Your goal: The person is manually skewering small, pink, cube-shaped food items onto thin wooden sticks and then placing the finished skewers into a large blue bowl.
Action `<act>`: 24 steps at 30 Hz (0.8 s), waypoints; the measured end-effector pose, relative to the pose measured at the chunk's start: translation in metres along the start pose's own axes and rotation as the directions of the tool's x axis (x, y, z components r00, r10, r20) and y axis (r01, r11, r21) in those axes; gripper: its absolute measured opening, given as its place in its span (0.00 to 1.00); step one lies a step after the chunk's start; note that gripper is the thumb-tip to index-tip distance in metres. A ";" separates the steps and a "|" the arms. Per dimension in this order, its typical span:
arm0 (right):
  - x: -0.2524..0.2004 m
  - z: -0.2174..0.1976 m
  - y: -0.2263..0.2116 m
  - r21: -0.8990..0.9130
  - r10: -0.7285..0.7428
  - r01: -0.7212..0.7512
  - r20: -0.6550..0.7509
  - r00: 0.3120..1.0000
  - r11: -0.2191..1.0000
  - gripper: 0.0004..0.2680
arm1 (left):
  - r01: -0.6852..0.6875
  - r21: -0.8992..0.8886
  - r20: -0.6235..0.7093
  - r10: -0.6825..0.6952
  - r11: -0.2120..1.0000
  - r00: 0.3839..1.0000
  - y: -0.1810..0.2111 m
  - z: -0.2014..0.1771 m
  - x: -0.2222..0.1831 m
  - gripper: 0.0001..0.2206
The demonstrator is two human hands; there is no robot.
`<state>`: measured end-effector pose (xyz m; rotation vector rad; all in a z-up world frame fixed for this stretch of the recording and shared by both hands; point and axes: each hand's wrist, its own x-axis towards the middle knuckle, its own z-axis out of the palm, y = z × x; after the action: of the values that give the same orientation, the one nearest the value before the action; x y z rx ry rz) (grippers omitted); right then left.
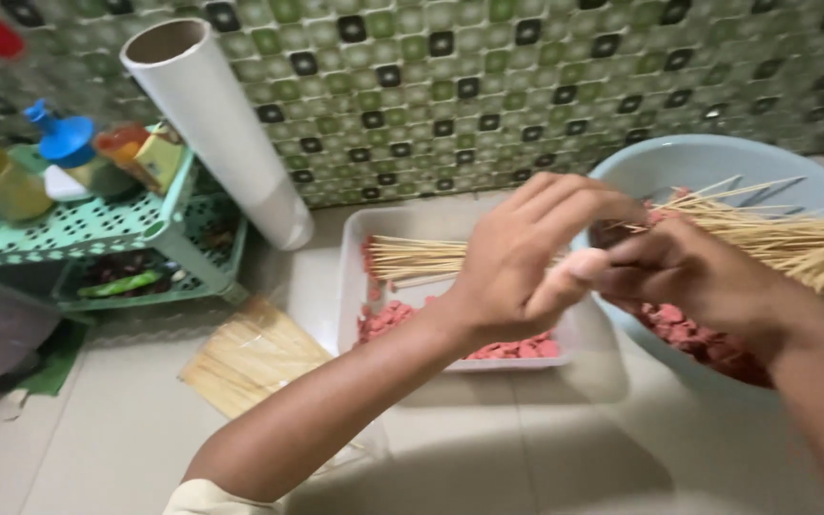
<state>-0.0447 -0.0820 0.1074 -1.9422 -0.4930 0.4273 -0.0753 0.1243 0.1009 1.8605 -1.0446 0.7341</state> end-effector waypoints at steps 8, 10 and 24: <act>-0.036 -0.111 0.084 -0.598 -0.101 -0.011 -0.153 0.983 0.802 0.13 | -0.017 -0.117 0.065 0.025 0.993 0.998 -0.020 0.072 0.034 0.27; -0.043 -0.136 0.114 -0.835 -0.335 0.109 -0.094 0.937 0.539 0.12 | -0.009 -0.187 0.035 0.016 0.982 0.999 -0.028 0.084 0.036 0.26; -0.044 -0.190 0.202 -0.965 -0.427 0.013 -0.103 0.898 0.260 0.14 | 0.116 0.236 0.253 -0.176 0.965 0.951 -0.068 0.155 0.019 0.10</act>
<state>0.0430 -0.3268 0.0011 -2.9704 -0.9164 -0.6325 0.0052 -0.0004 0.0180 2.2528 -1.0110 0.5318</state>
